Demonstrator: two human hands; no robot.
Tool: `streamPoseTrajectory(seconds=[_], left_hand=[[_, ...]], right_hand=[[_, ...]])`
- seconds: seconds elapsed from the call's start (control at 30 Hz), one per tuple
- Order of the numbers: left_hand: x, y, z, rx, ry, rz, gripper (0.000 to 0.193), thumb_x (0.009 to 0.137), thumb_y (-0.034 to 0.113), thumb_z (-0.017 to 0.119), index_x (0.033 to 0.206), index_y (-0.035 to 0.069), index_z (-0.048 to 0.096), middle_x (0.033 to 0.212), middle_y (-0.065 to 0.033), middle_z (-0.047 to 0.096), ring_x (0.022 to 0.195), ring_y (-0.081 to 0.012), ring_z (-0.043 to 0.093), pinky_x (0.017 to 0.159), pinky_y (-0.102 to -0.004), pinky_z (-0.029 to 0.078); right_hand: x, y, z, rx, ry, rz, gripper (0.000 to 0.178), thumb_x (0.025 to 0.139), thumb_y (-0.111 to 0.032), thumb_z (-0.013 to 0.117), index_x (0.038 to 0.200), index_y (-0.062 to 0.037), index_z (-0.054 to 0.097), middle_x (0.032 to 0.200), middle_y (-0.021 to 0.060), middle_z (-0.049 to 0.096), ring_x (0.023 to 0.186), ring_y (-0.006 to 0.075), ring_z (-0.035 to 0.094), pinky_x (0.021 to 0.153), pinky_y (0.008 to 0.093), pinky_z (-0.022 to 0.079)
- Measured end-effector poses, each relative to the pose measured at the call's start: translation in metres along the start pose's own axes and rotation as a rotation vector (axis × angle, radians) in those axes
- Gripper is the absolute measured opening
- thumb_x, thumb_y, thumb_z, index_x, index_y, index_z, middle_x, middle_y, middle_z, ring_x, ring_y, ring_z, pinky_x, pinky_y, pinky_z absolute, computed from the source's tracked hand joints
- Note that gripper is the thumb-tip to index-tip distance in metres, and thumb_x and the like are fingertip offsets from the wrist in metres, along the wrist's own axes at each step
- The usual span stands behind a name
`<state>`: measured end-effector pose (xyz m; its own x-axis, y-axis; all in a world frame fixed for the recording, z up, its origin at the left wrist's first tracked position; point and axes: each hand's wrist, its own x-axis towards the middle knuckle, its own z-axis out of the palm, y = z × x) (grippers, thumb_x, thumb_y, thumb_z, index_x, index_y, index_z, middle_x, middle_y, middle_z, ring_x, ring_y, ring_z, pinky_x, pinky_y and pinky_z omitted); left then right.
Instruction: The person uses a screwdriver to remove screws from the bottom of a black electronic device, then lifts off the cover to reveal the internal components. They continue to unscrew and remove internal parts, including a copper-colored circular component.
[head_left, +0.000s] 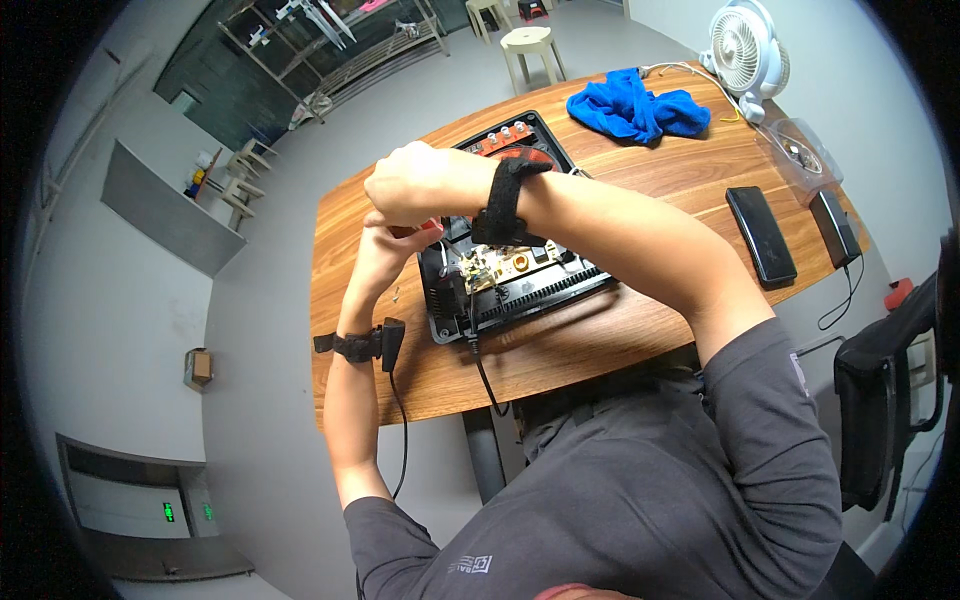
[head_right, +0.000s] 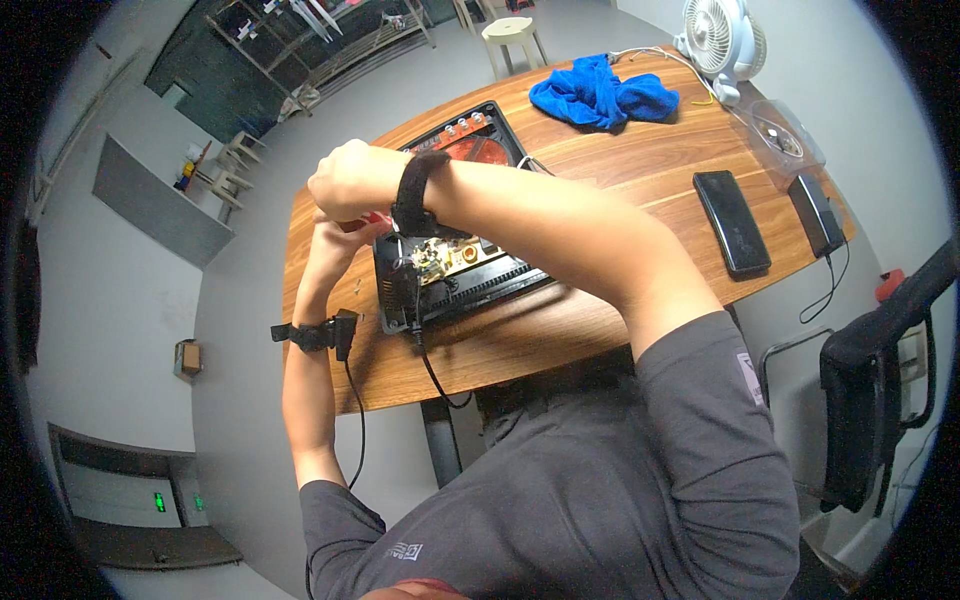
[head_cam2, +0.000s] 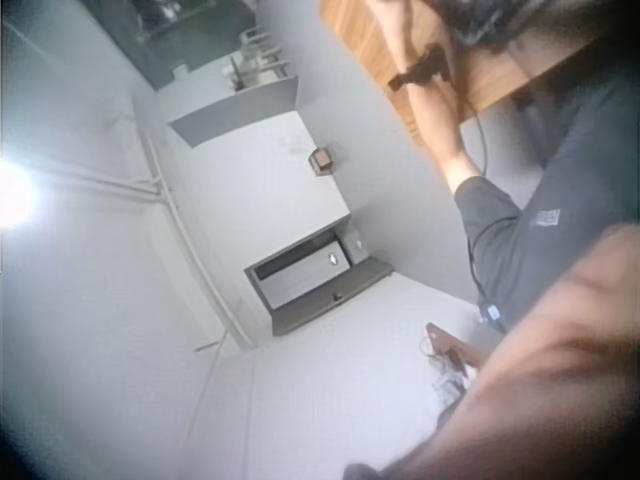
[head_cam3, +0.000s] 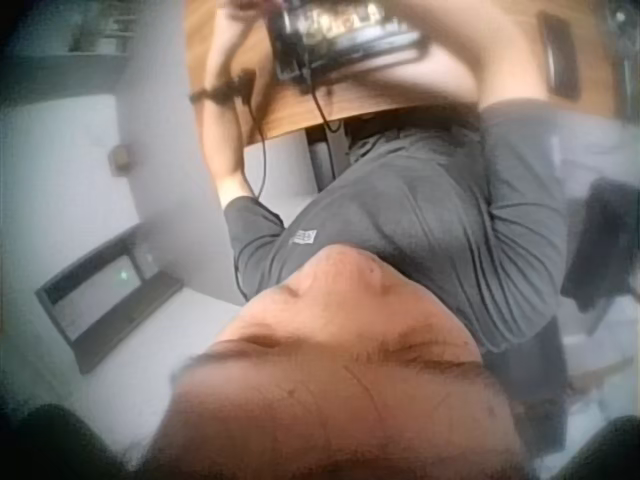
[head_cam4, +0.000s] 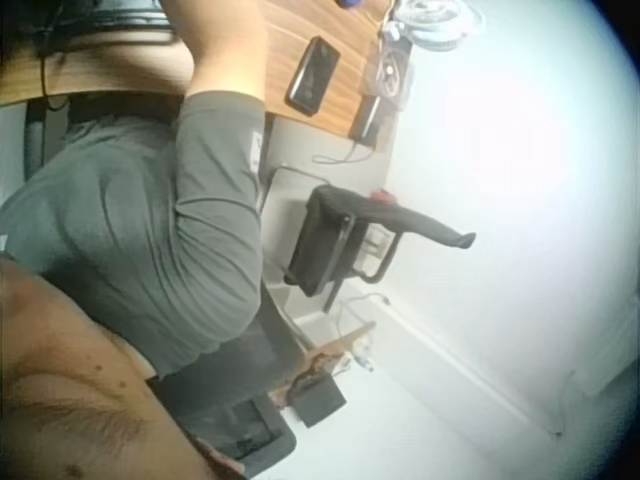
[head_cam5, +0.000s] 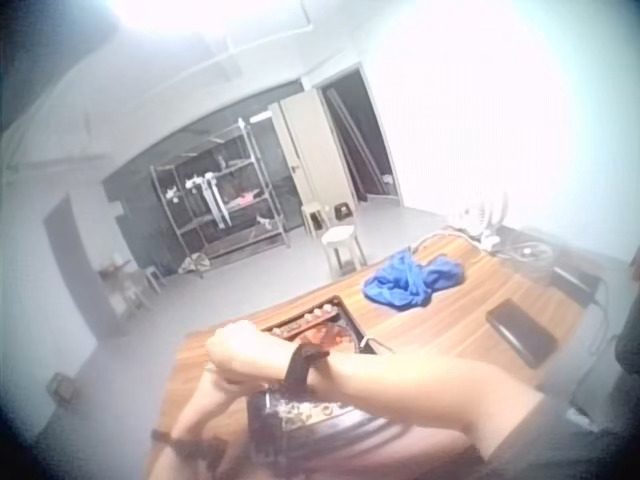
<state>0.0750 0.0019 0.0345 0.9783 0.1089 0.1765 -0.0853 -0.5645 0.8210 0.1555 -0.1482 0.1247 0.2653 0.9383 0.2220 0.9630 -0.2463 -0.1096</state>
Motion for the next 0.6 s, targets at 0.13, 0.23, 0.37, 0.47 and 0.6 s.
streamPoseTrajectory(seconds=[0.13,0.23,0.37,0.47,0.6], left_hand=[[0.007,-0.009,-0.003,0.001,-0.013,0.013,0.023,0.082,0.010,0.085,0.099,0.000,0.072,0.089,-0.0016,0.072,0.078,-0.0099,0.065,0.071,-0.0283,0.053],[0.008,-0.004,-0.003,0.090,-0.037,-0.038,0.025,0.083,0.011,0.084,0.101,-0.001,0.071,0.091,-0.0029,0.073,0.078,-0.0106,0.065,0.071,-0.0284,0.053],[0.008,-0.012,-0.006,0.112,-0.055,-0.028,0.026,0.084,0.011,0.083,0.104,0.000,0.072,0.095,-0.0041,0.074,0.081,-0.0112,0.067,0.073,-0.0289,0.054],[0.004,-0.013,-0.003,0.003,-0.060,0.034,0.025,0.084,0.012,0.083,0.105,0.001,0.074,0.095,-0.0048,0.075,0.082,-0.0111,0.068,0.074,-0.0283,0.055],[-0.001,-0.010,0.001,0.052,-0.032,-0.001,0.028,0.084,0.012,0.083,0.108,0.001,0.074,0.097,-0.0041,0.076,0.084,-0.0109,0.068,0.074,-0.0276,0.055]], right_hand=[[0.012,0.008,0.020,-0.032,0.167,0.006,0.032,0.092,-0.029,0.063,0.084,-0.0010,0.077,0.078,0.0186,0.074,0.075,0.0344,0.074,0.068,0.0416,0.059],[0.009,0.008,0.010,-0.042,0.047,0.011,0.026,0.088,-0.024,0.065,0.092,-0.0019,0.078,0.085,0.0193,0.075,0.081,0.0330,0.074,0.072,0.0415,0.059],[0.005,0.012,0.005,0.002,-0.054,0.003,0.030,0.084,-0.019,0.065,0.105,-0.0015,0.078,0.100,0.0215,0.075,0.093,0.0321,0.075,0.079,0.0419,0.059],[0.004,0.014,0.006,0.062,-0.041,-0.065,0.029,0.085,-0.018,0.064,0.104,0.0000,0.077,0.099,0.0224,0.075,0.095,0.0334,0.074,0.079,0.0429,0.058],[0.009,0.014,0.002,0.100,-0.119,-0.140,0.027,0.087,-0.018,0.062,0.099,-0.0002,0.078,0.095,0.0218,0.075,0.094,0.0358,0.073,0.079,0.0435,0.058]])
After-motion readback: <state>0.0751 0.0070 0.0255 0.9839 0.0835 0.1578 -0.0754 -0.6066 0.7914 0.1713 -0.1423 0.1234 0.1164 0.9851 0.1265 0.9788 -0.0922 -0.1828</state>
